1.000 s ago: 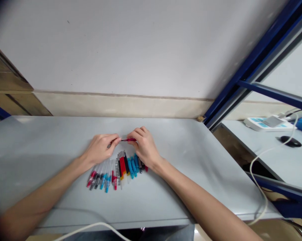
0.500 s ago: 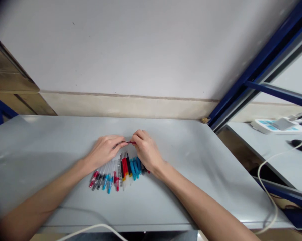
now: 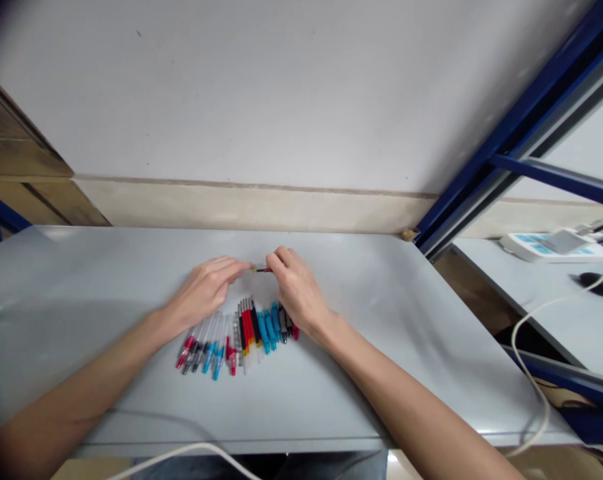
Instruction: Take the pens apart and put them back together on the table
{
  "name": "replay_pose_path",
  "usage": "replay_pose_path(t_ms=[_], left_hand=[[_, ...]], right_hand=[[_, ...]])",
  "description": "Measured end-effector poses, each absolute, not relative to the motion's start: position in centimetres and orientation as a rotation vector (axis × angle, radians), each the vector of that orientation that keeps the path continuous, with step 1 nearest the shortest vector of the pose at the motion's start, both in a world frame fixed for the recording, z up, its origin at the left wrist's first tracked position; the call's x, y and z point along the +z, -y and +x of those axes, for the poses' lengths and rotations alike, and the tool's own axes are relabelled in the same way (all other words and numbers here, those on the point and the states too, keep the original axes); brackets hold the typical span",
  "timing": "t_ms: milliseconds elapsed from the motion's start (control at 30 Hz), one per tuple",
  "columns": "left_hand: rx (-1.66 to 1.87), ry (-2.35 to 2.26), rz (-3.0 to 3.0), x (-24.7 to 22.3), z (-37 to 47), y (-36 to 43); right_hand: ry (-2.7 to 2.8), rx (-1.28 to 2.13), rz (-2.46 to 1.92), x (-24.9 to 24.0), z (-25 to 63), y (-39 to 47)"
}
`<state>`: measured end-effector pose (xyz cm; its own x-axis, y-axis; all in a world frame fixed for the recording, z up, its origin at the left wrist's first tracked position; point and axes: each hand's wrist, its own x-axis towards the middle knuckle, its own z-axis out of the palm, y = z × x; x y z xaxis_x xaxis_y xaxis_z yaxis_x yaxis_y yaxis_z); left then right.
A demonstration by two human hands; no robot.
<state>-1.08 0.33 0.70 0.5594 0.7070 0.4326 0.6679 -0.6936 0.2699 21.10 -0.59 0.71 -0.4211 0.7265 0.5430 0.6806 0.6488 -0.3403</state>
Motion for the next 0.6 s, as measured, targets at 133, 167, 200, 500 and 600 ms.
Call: replay_pose_path(t_ms=[133,167,200,500,600], left_hand=[[0.809,-1.219,2.713,0.81,-1.15,-0.34],[0.814,-1.224,2.709,0.89,-1.08,-0.29],[0.812,-1.233,2.709,0.96,-1.00,-0.23],[0.767,-1.205,2.744,0.88,-0.76,-0.03],[0.770,-1.228,2.745,0.84,-0.80,-0.08]], right_hand=[[2.328,0.126,-1.038,0.98,20.80,0.81],[2.331,0.124,-1.032,1.04,20.67,0.88],[2.324,0.121,-1.028,1.09,20.55,0.94],[2.273,0.143,-0.999,0.87,20.37,0.69],[2.264,0.133,-1.007,0.88,20.75,0.39]])
